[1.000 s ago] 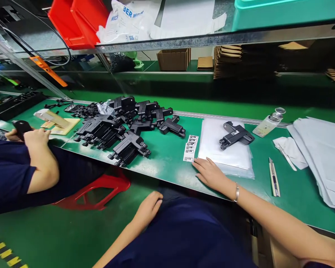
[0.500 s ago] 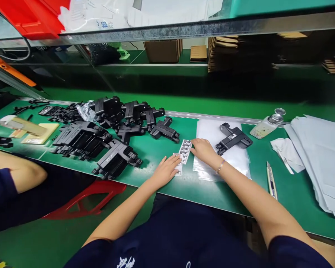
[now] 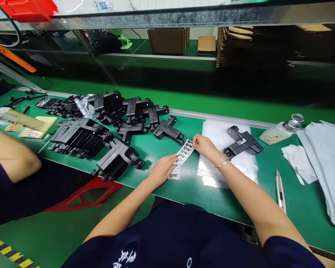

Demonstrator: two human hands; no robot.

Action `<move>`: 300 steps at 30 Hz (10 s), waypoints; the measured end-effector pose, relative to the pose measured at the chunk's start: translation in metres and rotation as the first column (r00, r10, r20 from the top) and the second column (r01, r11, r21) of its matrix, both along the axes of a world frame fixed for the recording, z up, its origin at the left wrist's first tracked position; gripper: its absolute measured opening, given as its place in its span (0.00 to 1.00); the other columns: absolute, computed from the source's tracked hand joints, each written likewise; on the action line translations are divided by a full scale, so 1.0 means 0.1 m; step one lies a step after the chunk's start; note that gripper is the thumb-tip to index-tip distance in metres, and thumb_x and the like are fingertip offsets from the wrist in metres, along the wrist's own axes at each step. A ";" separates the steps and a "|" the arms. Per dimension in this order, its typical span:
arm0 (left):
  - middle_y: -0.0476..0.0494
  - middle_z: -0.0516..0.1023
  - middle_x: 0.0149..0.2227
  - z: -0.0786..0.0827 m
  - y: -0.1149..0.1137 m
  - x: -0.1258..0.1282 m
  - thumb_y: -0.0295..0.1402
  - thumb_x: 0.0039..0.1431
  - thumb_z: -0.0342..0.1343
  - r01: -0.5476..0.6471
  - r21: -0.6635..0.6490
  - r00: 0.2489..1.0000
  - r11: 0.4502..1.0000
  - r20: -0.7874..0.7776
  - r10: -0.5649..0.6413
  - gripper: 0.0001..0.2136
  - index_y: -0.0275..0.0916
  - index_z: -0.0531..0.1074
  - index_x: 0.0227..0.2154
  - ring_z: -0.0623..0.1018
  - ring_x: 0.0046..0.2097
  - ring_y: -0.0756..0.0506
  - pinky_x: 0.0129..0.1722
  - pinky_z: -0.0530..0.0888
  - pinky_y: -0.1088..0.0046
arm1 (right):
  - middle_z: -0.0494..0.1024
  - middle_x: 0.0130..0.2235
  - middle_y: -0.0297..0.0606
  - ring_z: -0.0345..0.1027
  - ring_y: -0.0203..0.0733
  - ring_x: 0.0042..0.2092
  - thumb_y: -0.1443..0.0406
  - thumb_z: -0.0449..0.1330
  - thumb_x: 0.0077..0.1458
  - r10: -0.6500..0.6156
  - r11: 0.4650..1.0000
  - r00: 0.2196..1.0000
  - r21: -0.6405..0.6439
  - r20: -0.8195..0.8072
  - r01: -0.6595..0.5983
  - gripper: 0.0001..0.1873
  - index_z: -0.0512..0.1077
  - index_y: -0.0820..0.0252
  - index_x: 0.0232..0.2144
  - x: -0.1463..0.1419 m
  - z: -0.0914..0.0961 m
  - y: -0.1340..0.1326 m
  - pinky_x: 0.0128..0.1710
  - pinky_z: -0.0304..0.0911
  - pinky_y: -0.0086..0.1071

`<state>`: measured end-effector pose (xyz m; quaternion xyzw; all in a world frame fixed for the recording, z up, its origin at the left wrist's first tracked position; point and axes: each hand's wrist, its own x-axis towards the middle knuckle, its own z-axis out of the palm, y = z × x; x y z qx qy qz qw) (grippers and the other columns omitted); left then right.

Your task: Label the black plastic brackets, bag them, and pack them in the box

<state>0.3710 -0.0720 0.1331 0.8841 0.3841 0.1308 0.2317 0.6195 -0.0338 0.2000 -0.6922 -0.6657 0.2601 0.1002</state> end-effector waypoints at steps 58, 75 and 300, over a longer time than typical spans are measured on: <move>0.45 0.78 0.35 0.85 -0.41 2.74 0.26 0.56 0.51 0.525 -0.356 0.819 0.773 0.457 -0.347 0.05 0.38 0.70 0.34 0.76 0.38 0.45 0.40 0.72 0.69 | 0.78 0.28 0.32 0.74 0.36 0.28 0.53 0.75 0.39 -0.307 0.501 -0.018 -0.177 -0.952 0.847 0.22 0.71 0.55 0.32 1.03 0.24 -2.77 0.27 0.74 0.30; 0.35 0.67 0.60 0.88 -0.15 3.04 0.25 0.61 0.49 0.408 -0.007 0.893 0.913 0.209 -0.398 0.18 0.36 0.69 0.53 0.65 0.61 0.36 0.61 0.64 0.57 | 0.79 0.30 0.32 0.73 0.34 0.27 0.53 0.75 0.38 -0.281 0.417 -0.100 -0.215 -0.955 0.883 0.24 0.73 0.54 0.35 1.20 0.21 -2.83 0.26 0.73 0.27; 0.39 0.70 0.62 0.38 -0.71 0.06 0.36 0.64 0.52 -0.012 -0.152 0.993 0.988 0.111 0.030 0.20 0.40 0.69 0.58 0.62 0.67 0.38 0.68 0.54 0.50 | 0.78 0.30 0.34 0.75 0.44 0.36 0.55 0.61 0.58 -0.257 0.870 0.755 0.197 -0.603 0.453 0.11 0.70 0.54 0.31 -0.16 -0.20 -1.69 0.38 0.68 0.39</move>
